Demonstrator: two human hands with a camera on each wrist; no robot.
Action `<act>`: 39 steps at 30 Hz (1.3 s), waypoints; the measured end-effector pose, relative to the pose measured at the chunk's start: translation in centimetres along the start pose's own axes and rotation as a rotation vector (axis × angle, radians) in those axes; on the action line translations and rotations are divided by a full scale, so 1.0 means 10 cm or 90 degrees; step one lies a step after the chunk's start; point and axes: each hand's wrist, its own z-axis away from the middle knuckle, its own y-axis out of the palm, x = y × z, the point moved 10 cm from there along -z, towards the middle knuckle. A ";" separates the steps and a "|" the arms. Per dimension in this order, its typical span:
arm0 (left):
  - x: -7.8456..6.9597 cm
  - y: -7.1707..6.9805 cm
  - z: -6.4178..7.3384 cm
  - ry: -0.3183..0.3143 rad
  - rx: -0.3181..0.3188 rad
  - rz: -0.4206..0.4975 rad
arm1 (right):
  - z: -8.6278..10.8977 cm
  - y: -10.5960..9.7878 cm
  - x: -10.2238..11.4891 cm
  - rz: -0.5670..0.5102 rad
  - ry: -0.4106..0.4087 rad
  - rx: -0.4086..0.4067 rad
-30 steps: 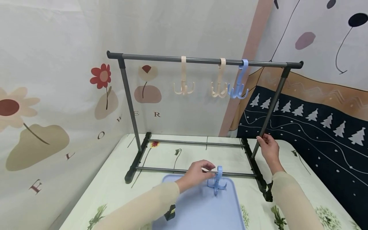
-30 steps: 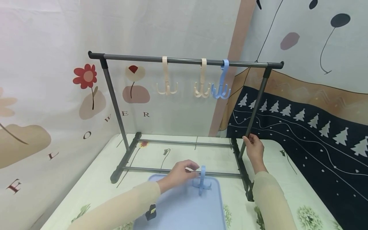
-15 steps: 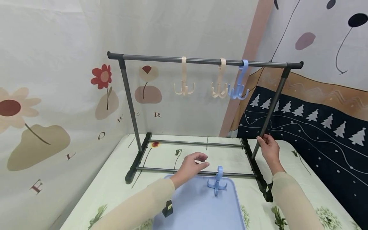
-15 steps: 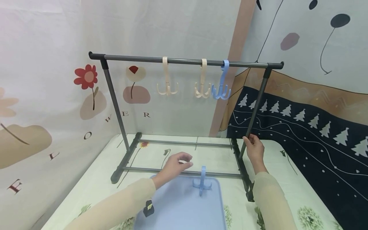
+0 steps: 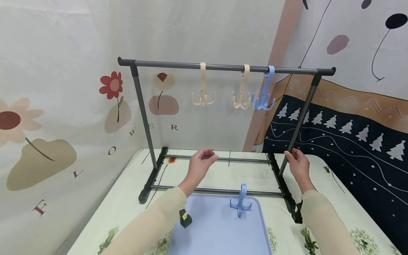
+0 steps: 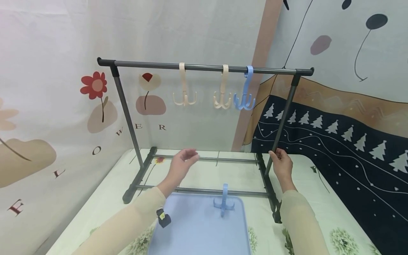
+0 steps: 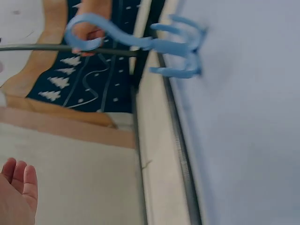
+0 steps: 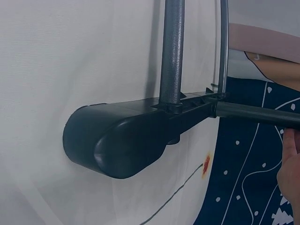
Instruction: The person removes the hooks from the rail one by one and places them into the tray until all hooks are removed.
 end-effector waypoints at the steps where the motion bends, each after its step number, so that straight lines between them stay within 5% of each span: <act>1: -0.03 -0.04 -0.02 -0.002 -0.012 0.011 | 0.00 0.00 0.00 0.000 -0.002 0.001; 20: -0.74 -0.53 -0.30 0.059 -0.133 0.034 | 0.02 0.04 -0.02 -0.016 0.005 0.011; 39: -1.68 -0.67 -0.59 0.132 -0.220 0.048 | 0.01 0.00 -0.03 -0.006 0.012 0.005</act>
